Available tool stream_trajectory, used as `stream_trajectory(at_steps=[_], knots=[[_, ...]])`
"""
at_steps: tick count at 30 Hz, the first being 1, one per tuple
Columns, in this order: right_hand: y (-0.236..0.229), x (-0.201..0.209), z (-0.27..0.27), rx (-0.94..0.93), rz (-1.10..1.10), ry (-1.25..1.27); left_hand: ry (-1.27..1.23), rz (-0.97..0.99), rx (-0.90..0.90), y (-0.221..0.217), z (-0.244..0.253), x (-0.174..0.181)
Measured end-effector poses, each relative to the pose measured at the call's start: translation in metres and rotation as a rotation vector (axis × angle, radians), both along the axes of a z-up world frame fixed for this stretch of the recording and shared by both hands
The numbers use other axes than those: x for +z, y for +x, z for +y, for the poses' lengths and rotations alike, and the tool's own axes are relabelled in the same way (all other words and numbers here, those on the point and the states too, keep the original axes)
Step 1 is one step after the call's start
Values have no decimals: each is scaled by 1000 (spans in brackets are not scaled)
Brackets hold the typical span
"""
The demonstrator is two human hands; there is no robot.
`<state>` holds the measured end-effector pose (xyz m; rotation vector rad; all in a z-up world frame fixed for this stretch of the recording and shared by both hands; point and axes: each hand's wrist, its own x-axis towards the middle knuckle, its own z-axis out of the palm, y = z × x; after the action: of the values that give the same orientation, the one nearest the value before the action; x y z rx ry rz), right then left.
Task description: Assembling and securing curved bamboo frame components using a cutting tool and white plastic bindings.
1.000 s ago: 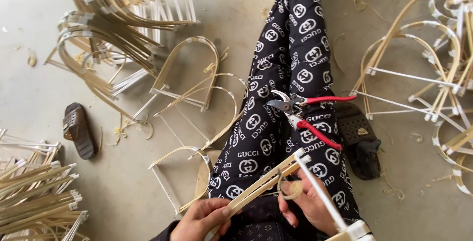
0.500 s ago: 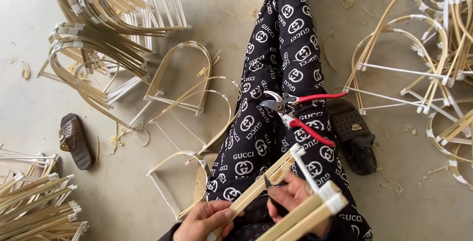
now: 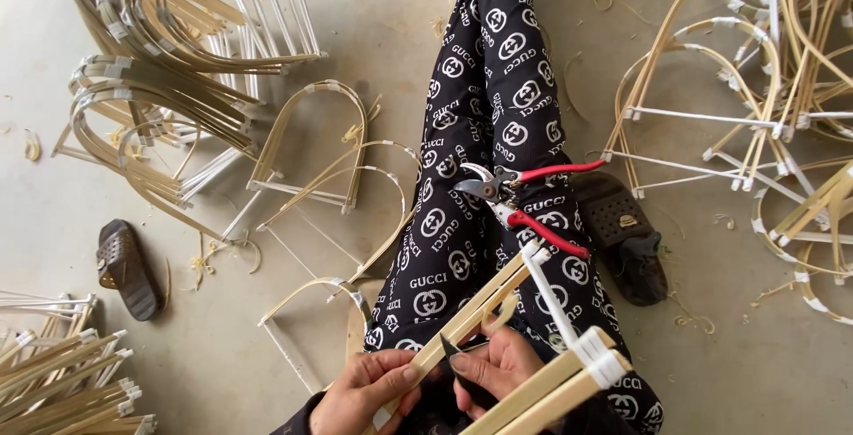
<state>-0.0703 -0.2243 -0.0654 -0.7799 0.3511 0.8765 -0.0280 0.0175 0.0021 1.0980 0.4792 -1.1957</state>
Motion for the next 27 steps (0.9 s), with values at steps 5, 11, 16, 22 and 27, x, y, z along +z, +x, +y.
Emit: stream_trajectory(at_steps=[5, 11, 16, 22, 27], knots=[[16, 19, -15, 18, -22, -81, 60, -70, -68, -16, 25, -13], [8, -4, -27, -57, -90, -40, 80, 85, -23, -42, 66, -32], [11, -3, -29, -94, -461, 101, 24, 55, -47, -33, 72, -27], [15, 16, -11, -145, -111, 210, -75, 24, -157, 11, 4, 7], [20, 35, -1, -10, 206, -101, -121, -60, -84, 8, -7, -6]])
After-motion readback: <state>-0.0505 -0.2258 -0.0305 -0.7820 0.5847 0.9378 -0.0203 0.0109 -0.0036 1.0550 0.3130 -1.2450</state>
